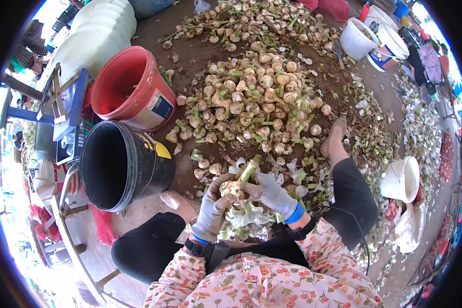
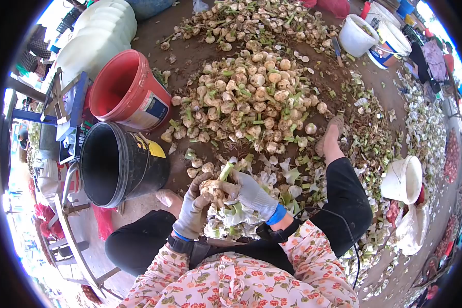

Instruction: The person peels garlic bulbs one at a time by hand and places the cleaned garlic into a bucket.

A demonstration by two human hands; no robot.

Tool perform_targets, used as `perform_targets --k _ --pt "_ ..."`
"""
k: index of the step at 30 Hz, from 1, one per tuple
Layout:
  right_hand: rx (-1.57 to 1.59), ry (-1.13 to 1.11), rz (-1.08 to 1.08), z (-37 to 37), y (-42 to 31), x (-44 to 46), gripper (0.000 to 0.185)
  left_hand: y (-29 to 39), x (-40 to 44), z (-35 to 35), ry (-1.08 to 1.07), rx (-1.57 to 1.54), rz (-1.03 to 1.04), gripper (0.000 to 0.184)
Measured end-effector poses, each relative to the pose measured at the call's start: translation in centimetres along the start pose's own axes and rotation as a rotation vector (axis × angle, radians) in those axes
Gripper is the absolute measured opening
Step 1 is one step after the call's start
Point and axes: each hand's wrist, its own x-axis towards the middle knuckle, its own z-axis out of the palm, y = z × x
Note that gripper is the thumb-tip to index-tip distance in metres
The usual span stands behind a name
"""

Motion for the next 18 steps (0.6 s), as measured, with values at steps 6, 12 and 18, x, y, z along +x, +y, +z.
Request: perform_targets --k 6,12,18 --pt "-0.018 -0.057 0.037 -0.4 -0.5 -0.7 0.025 0.0 -0.3 -0.7 0.012 -0.313 -0.213 0.057" --pt "0.169 0.039 -0.120 -0.3 2.9 0.9 0.020 0.0 -0.2 -0.1 0.009 -0.025 -0.022 0.057" --pt "0.009 0.084 -0.097 0.1 3.0 0.8 0.025 -0.9 -0.2 -0.6 0.027 -0.043 -0.048 0.058"
